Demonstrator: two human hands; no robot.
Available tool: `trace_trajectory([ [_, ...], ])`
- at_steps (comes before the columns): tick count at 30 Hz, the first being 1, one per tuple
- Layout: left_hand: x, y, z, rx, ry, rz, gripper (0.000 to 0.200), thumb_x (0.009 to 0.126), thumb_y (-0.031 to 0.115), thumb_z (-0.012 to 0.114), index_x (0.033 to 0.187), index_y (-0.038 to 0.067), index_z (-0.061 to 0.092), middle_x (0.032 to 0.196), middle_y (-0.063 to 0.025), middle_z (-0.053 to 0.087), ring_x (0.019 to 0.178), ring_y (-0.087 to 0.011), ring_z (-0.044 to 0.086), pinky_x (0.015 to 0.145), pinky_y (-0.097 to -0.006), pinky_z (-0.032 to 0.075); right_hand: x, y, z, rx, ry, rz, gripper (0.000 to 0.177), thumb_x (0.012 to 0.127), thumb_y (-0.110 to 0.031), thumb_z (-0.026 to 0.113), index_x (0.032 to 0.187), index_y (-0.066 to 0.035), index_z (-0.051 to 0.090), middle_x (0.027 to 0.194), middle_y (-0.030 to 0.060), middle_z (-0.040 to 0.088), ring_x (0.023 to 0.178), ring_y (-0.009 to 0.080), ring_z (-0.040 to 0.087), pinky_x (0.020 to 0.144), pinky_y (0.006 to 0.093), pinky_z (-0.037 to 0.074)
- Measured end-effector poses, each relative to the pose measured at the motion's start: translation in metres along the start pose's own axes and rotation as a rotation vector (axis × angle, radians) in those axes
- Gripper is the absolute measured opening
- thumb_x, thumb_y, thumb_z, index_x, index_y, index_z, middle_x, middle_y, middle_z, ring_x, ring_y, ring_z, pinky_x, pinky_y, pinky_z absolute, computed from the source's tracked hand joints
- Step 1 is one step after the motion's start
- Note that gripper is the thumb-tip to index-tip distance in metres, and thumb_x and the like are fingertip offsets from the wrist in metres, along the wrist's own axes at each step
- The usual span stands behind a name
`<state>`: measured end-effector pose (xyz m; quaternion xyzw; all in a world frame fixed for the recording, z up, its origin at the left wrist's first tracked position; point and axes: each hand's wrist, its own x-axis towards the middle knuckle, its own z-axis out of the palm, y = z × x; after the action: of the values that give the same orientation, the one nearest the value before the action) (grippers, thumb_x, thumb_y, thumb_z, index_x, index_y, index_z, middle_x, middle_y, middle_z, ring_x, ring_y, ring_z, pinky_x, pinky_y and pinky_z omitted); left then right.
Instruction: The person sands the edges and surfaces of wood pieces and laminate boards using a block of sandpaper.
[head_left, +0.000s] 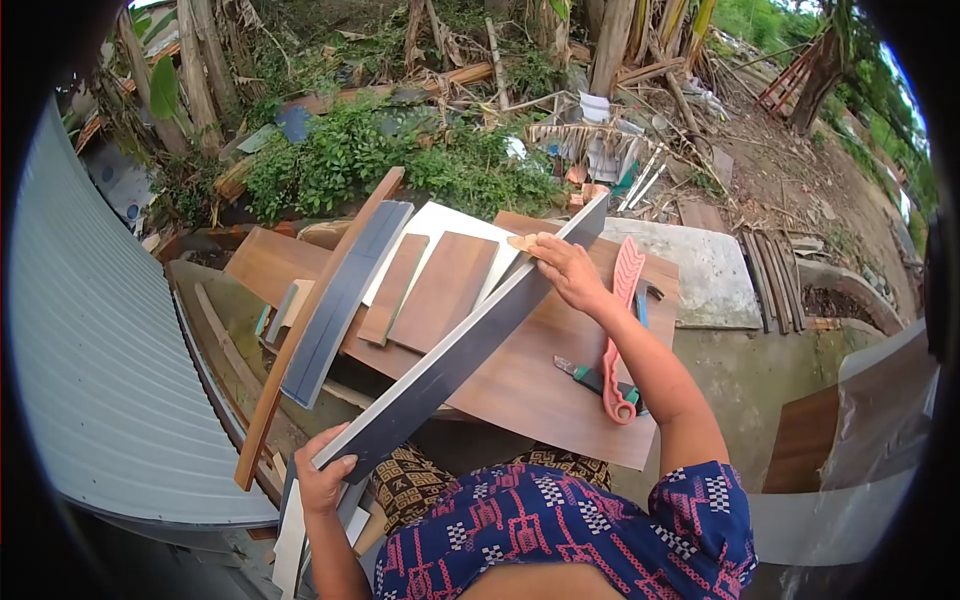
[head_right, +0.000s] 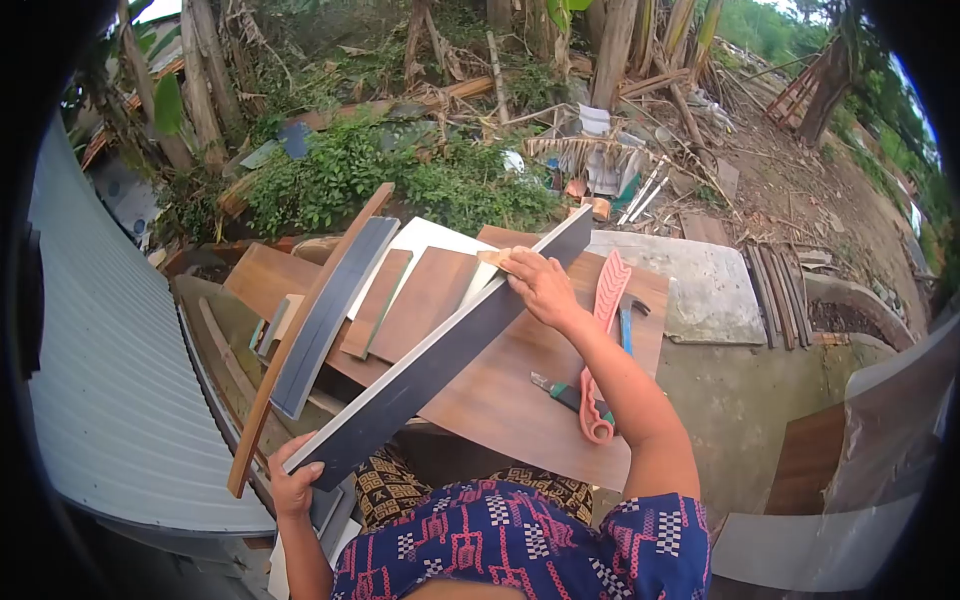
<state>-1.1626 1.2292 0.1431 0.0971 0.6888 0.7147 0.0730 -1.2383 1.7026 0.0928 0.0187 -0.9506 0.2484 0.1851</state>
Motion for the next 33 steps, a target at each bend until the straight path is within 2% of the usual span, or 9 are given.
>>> trace_trajectory([
  [6, -0.006, 0.004, 0.004, 0.048, 0.024, -0.019, 0.049, 0.059, 0.004, 0.068, 0.106, -0.008, 0.062, 0.093, -0.0103, 0.066, 0.082, -0.0149, 0.062, 0.078, -0.0252, 0.047, 0.036, 0.118, -0.017, -0.215, 0.206, 0.275, 0.036, 0.09, -0.03, 0.048, 0.122, -0.016, 0.056, 0.13, 0.008, 0.05, 0.118, 0.0291, 0.047, 0.096, 0.0443, 0.036],
  [12, -0.009, 0.002, 0.004, 0.057, 0.05, -0.086, 0.051, 0.057, 0.006, 0.068, 0.106, -0.007, 0.062, 0.091, -0.0095, 0.066, 0.078, -0.0139, 0.061, 0.073, -0.0231, 0.047, 0.065, 0.158, -0.028, -0.354, 0.218, 0.436, 0.033, 0.088, -0.033, 0.047, 0.113, -0.016, 0.059, 0.116, 0.0066, 0.056, 0.108, 0.0283, 0.054, 0.086, 0.0464, 0.043],
  [16, -0.008, 0.005, 0.006, 0.044, 0.05, -0.07, 0.051, 0.057, 0.004, 0.066, 0.107, -0.008, 0.061, 0.091, -0.0101, 0.066, 0.078, -0.0142, 0.062, 0.072, -0.023, 0.048, 0.072, 0.163, -0.028, -0.323, 0.203, 0.517, 0.031, 0.088, -0.033, 0.045, 0.11, -0.017, 0.06, 0.112, 0.0054, 0.056, 0.108, 0.0261, 0.053, 0.082, 0.0468, 0.045],
  [19, -0.006, 0.004, 0.005, 0.017, 0.029, -0.076, 0.05, 0.057, 0.003, 0.065, 0.106, -0.008, 0.061, 0.091, -0.0104, 0.066, 0.078, -0.0145, 0.062, 0.073, -0.0234, 0.048, 0.064, 0.154, -0.018, -0.361, 0.217, 0.41, 0.03, 0.088, -0.029, 0.045, 0.11, -0.017, 0.06, 0.115, 0.0052, 0.055, 0.111, 0.0251, 0.051, 0.084, 0.0466, 0.044],
  [20, -0.006, 0.003, 0.004, 0.005, 0.023, -0.087, 0.05, 0.058, 0.002, 0.065, 0.106, -0.008, 0.061, 0.091, -0.0104, 0.066, 0.078, -0.0146, 0.062, 0.073, -0.0235, 0.048, 0.057, 0.134, -0.018, -0.355, 0.219, 0.357, 0.03, 0.087, -0.028, 0.045, 0.111, -0.017, 0.06, 0.116, 0.0052, 0.055, 0.111, 0.0251, 0.051, 0.085, 0.0465, 0.044],
  [21, -0.006, 0.002, 0.003, 0.003, 0.01, -0.089, 0.05, 0.058, 0.002, 0.065, 0.106, -0.008, 0.061, 0.091, -0.0105, 0.066, 0.079, -0.0149, 0.062, 0.075, -0.024, 0.048, 0.047, 0.114, -0.019, -0.289, 0.179, 0.391, 0.032, 0.089, -0.028, 0.046, 0.116, -0.016, 0.059, 0.126, 0.0071, 0.051, 0.118, 0.0264, 0.047, 0.094, 0.0476, 0.038],
  [27, -0.001, -0.007, -0.007, 0.035, -0.045, -0.074, 0.049, 0.06, 0.005, 0.065, 0.107, -0.008, 0.059, 0.097, -0.0098, 0.065, 0.088, -0.0153, 0.06, 0.082, -0.0263, 0.046, -0.017, -0.014, 0.007, -0.128, 0.136, 0.175, 0.037, 0.091, -0.027, 0.047, 0.124, -0.012, 0.054, 0.134, 0.0091, 0.045, 0.13, 0.0259, 0.035, 0.105, 0.0526, 0.022],
  [29, -0.001, -0.005, -0.003, 0.018, -0.042, -0.08, 0.058, 0.06, 0.006, 0.065, 0.116, -0.006, 0.054, 0.1, -0.0102, 0.064, 0.088, -0.0143, 0.059, 0.078, -0.0243, 0.046, -0.038, -0.069, 0.011, -0.05, 0.048, 0.087, 0.037, 0.092, -0.026, 0.047, 0.126, -0.013, 0.052, 0.137, 0.0094, 0.043, 0.132, 0.0264, 0.032, 0.108, 0.0529, 0.018],
  [33, -0.003, -0.007, -0.005, -0.018, -0.066, -0.098, 0.075, 0.061, 0.002, 0.061, 0.133, -0.002, 0.039, 0.101, -0.0103, 0.063, 0.08, -0.0101, 0.056, 0.067, -0.0202, 0.044, -0.066, -0.17, 0.03, 0.076, -0.083, -0.232, 0.038, 0.09, -0.024, 0.051, 0.127, -0.014, 0.052, 0.135, 0.0106, 0.045, 0.129, 0.0286, 0.036, 0.106, 0.0524, 0.022],
])
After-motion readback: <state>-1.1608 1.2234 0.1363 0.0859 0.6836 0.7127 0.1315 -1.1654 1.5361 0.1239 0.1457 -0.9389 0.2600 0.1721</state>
